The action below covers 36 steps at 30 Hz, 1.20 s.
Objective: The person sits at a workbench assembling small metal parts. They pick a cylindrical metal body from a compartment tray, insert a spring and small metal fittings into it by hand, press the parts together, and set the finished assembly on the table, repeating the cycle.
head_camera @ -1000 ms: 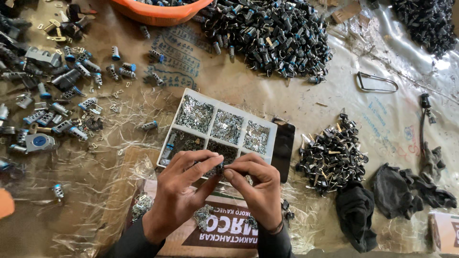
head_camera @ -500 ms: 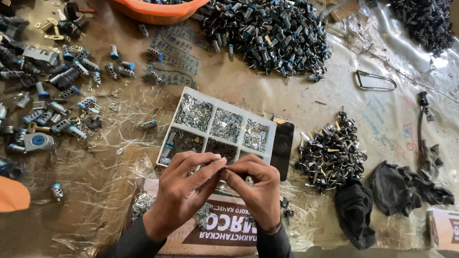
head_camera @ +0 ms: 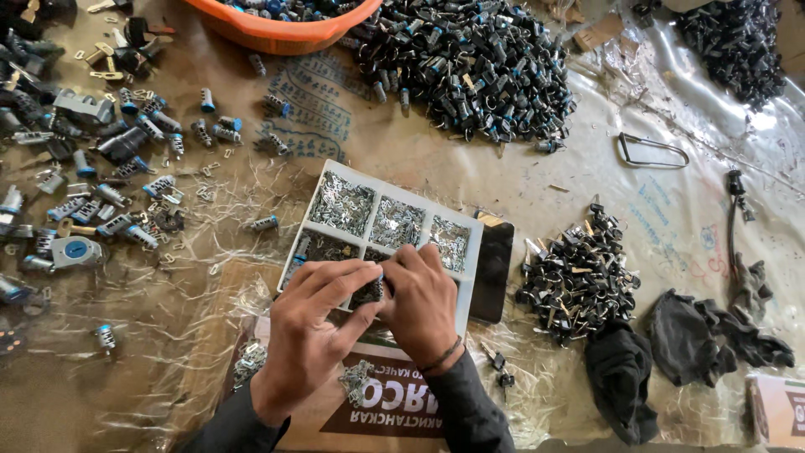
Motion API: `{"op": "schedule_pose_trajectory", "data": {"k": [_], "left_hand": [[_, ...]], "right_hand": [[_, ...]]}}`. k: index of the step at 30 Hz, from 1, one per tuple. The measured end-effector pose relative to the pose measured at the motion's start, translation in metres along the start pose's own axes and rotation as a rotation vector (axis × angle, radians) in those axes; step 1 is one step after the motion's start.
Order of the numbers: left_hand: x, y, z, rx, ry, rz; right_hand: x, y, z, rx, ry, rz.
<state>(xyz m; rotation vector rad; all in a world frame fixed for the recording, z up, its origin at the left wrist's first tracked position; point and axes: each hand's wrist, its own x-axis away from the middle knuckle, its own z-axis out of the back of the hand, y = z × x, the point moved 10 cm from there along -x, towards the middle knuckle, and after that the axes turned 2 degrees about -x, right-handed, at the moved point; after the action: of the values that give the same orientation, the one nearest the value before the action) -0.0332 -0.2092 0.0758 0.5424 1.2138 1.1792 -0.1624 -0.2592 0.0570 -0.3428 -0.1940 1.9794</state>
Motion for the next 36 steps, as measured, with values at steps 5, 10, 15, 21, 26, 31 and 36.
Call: {"op": "schedule_pose_trajectory", "data": {"k": [5,10,15,21,26,31,36], "left_hand": [[0.0,-0.002,0.002,0.005,-0.001,0.013],[0.001,-0.003,-0.001,0.013,-0.011,0.024],[0.002,-0.001,0.001,-0.015,0.003,-0.007],[0.001,0.0,0.001,-0.035,0.022,-0.022],[0.002,0.0,0.003,-0.037,0.033,-0.032],[0.003,0.0,0.002,-0.045,0.024,-0.047],[0.003,0.002,0.002,-0.055,0.032,-0.074]], "right_hand": [[0.007,0.004,0.028,-0.157,0.23,-0.009],[0.001,0.003,0.008,-0.107,0.066,0.007],[0.004,0.004,0.027,-0.223,0.206,0.007],[0.007,0.006,0.043,-0.255,0.204,-0.023],[0.016,0.002,0.047,-0.494,0.113,-0.043],[0.021,-0.007,0.054,-0.468,0.136,0.01],[0.019,-0.007,0.053,-0.476,0.124,-0.005]]}}
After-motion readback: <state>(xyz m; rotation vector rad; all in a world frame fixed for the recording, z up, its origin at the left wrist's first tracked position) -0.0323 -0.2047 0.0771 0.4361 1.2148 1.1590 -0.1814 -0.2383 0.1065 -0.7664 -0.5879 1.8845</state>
